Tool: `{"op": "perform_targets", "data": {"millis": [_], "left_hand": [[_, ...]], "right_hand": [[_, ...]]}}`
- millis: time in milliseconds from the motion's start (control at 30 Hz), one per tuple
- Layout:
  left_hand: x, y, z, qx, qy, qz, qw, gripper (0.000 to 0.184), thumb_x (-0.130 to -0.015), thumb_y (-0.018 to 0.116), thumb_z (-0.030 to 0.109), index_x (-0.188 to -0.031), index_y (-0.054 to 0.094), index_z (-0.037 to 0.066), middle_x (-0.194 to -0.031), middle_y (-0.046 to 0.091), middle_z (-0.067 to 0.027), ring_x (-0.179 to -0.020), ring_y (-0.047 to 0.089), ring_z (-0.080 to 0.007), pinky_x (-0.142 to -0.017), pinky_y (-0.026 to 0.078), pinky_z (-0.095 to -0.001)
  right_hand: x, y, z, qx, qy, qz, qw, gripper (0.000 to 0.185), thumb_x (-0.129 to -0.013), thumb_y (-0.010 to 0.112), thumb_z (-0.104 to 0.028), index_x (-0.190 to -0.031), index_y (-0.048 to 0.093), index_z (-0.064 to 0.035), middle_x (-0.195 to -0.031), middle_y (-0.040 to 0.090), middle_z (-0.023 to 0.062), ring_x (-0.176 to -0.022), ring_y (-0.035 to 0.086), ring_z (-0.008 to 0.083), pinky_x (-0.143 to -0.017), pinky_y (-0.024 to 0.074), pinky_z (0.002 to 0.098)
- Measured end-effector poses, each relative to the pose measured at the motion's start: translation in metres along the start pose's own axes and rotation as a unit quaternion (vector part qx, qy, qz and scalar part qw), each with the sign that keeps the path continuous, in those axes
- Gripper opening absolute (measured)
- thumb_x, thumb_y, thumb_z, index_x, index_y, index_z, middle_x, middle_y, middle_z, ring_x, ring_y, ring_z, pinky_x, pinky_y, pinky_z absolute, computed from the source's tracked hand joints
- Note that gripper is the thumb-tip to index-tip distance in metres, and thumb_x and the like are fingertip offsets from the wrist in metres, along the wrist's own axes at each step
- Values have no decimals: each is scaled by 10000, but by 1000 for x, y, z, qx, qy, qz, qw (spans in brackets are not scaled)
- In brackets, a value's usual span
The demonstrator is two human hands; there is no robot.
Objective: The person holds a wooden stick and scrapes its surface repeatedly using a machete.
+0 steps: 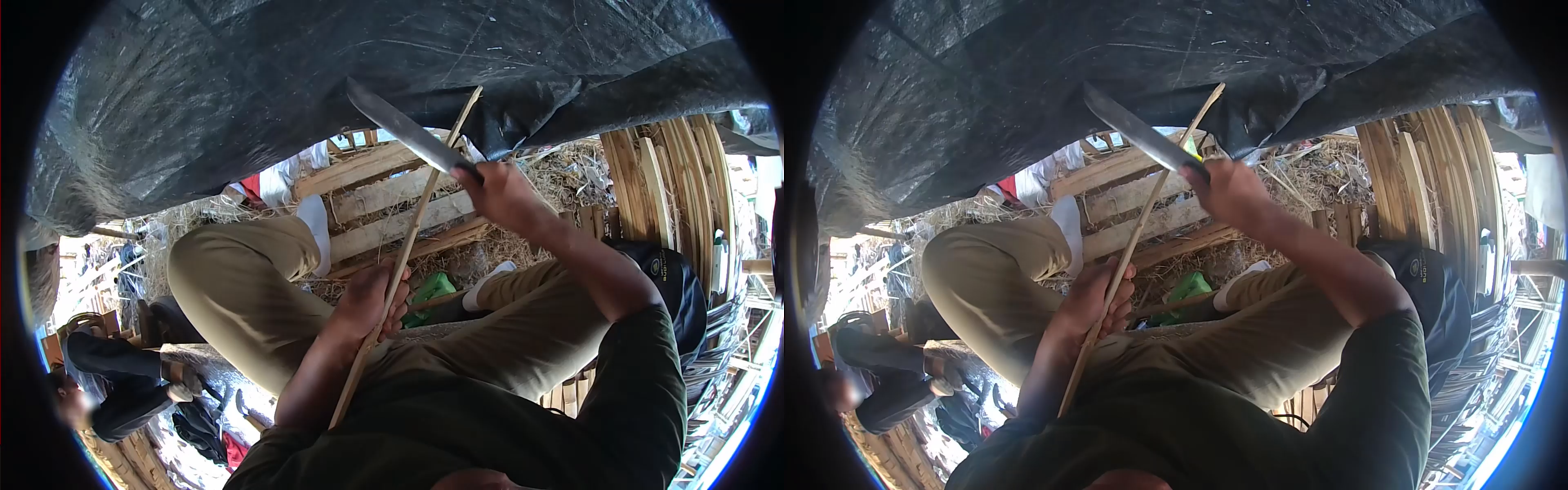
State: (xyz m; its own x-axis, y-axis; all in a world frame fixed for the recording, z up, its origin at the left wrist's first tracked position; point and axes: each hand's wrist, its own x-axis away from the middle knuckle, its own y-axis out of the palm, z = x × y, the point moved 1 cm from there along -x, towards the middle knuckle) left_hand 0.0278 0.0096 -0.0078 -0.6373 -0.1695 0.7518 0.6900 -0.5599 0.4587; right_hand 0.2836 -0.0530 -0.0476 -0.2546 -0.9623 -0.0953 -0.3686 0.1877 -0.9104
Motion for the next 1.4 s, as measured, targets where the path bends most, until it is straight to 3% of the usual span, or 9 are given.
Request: {"op": "perform_targets", "data": {"millis": [67, 167, 333, 600, 700, 967, 1100, 1200, 1400], "left_hand": [[0, 1, 1, 11, -8, -6, 1000, 163, -1038, 412, 273, -988, 488, 138, -531, 352, 52, -364, 338, -66, -324, 262, -240], [0, -2, -2, 28, -9, -12, 999, 170, -1041, 406, 276, -995, 493, 137, -530, 354, 51, -363, 337, -65, -323, 262, -235], [-3, 0, -2, 0, 14, -3, 1000, 173, -1039, 400, 274, -1013, 503, 137, -530, 355, 52, -359, 330, -65, -317, 260, -234], [-6, -1, -3, -8, 21, -16, 1000, 242, -1043, 327, 247, -1063, 498, 77, -551, 366, 21, -378, 350, -97, -334, 305, -267], [-5, 0, -4, -5, 31, -21, 999, 234, -1035, 328, 232, -1072, 496, 73, -544, 357, 22, -379, 349, -93, -335, 299, -266], [-1, 2, -4, 52, -4, -27, 998, 207, -1048, 351, 248, -1057, 491, 96, -537, 355, 38, -370, 337, -80, -322, 267, -244], [0, 3, -4, 58, 4, -21, 998, 212, -1066, 382, 297, -1044, 500, 122, -530, 355, 51, -363, 320, -66, -317, 254, -226], [4, 3, -2, 47, -4, -23, 999, 208, -1071, 392, 307, -1039, 502, 134, -528, 353, 55, -362, 309, -60, -318, 250, -217], [2, -2, 0, 55, -5, -21, 998, 188, -1062, 388, 287, -1040, 498, 136, -534, 353, 53, -363, 312, -61, -319, 250, -222]], "right_hand": [[9, -6, -25, -125, 123, -121, 977, 577, -1031, 443, -522, -835, 616, -8, -657, 636, 168, -622, 672, 392, -547, 533, 488], [22, 7, -46, -126, 6, -58, 990, 562, -1029, 459, -509, -813, 614, -14, -665, 638, 185, -605, 662, 412, -570, 538, 497], [-13, -13, -5, -92, 86, -28, 992, 490, -1007, 574, -436, -734, 615, -30, -590, 606, 157, -520, 637, 312, -466, 475, 419], [25, 4, -42, -21, -121, -21, 992, 539, -1017, 495, -500, -924, 672, 1, -668, 634, 188, -583, 662, 361, -511, 532, 470], [-6, -27, -22, -142, 132, -156, 969, 564, -1021, 476, -512, -910, 669, 7, -720, 663, 236, -690, 699, 392, -600, 554, 507], [26, -4, -45, -75, -35, -63, 995, 549, -999, 505, -541, -891, 662, -26, -678, 642, 184, -699, 680, 416, -598, 540, 512], [-18, -27, -3, -93, 170, -144, 970, 533, -1004, 491, -540, -913, 661, -43, -765, 663, 197, -709, 700, 375, -534, 545, 463], [-9, 10, 35, -55, 110, -16, 992, 509, -1021, 526, -478, -836, 672, -27, -545, 589, 120, -446, 608, 267, -417, 449, 407], [17, -14, -40, -21, -68, -37, 997, 513, -1023, 476, -500, -907, 666, -38, -697, 664, 195, -685, 688, 418, -590, 555, 510]]}}
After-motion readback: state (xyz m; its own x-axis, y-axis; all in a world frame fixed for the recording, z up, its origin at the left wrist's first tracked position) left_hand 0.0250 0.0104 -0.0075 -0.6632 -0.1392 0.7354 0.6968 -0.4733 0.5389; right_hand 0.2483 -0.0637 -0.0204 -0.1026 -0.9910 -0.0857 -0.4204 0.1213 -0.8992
